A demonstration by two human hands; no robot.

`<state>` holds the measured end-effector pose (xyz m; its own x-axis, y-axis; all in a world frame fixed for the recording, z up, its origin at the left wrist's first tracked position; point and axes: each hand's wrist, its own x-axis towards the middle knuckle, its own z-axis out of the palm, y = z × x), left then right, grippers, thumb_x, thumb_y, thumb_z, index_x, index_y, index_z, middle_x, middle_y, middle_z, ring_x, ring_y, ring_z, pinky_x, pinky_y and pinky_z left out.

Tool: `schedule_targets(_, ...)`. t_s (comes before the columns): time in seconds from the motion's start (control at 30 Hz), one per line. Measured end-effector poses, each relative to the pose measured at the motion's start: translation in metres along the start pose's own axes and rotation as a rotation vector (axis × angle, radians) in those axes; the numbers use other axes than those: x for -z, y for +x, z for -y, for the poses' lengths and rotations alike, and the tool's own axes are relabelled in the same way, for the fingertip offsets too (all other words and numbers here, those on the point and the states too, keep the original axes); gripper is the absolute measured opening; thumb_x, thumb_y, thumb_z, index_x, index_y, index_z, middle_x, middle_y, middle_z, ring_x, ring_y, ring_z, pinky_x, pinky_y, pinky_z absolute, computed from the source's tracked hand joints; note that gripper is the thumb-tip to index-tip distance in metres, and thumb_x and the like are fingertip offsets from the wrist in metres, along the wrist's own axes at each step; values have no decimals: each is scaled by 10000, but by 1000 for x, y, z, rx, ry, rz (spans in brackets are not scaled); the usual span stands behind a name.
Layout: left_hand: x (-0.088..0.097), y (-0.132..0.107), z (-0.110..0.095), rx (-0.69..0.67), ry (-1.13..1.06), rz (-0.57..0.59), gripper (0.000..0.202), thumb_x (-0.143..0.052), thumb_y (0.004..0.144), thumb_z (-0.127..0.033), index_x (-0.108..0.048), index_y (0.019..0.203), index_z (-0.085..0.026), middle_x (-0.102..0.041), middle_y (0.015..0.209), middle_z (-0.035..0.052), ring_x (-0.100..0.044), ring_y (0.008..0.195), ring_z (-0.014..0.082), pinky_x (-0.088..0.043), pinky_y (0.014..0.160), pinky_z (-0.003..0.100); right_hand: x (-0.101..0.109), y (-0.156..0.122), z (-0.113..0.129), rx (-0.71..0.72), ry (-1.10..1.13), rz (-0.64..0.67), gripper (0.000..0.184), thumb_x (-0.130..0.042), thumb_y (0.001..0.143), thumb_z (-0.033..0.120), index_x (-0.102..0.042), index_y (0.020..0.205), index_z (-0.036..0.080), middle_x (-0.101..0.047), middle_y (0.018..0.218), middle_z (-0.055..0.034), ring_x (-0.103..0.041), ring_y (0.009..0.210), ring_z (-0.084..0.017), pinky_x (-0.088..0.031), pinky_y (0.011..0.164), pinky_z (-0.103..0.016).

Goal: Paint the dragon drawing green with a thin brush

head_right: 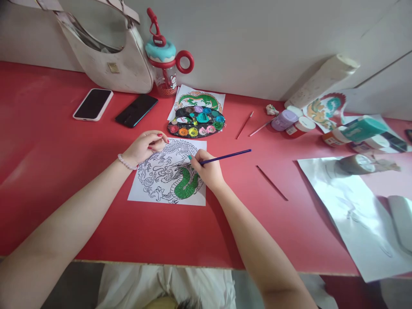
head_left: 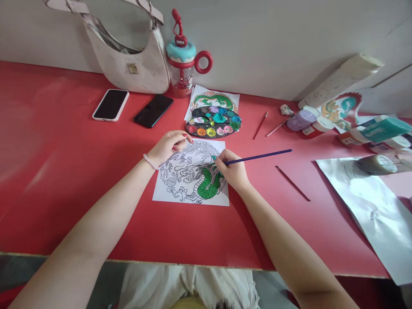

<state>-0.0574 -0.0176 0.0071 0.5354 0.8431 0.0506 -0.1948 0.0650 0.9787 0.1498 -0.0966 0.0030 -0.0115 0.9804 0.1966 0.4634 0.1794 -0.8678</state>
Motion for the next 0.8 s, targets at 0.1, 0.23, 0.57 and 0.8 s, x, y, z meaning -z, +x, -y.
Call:
schedule_targets(0.1,1,0,0,-6,-2,2,254,-429,826,-232,-639,700,-163,-189,451,-65,-179,424,47,-154,464,244,0,0,-1,-8,12,-12,268,-503,778,264,-352,565,203,-353,500,52,-310,470,-70,-262,464,-225)
schedule_targets(0.23,1,0,0,-10,-1,6,260,-420,831,-219,-634,695,-159,-188,453,-63,-183,423,47,-154,461,242,-1,0,-2,-2,18,0,266,-504,785,274,-358,575,203,-351,506,52,-310,475,-71,-257,466,-227)
schedule_targets(0.57,0,0,0,-5,14,-7,253,-429,832,-224,-626,688,-155,-197,455,-63,-200,412,43,-170,449,236,-1,0,-2,8,28,14,266,-497,787,262,-343,578,205,-344,504,55,-304,473,-70,-260,466,-227)
schedule_targets(0.8,1,0,2,-11,22,6,256,-421,829,-202,-630,691,-151,-202,445,-60,-188,420,43,-150,463,234,0,-1,-1,48,-19,-4,274,-485,784,241,-323,565,206,-312,503,55,-275,478,-68,-241,460,-223)
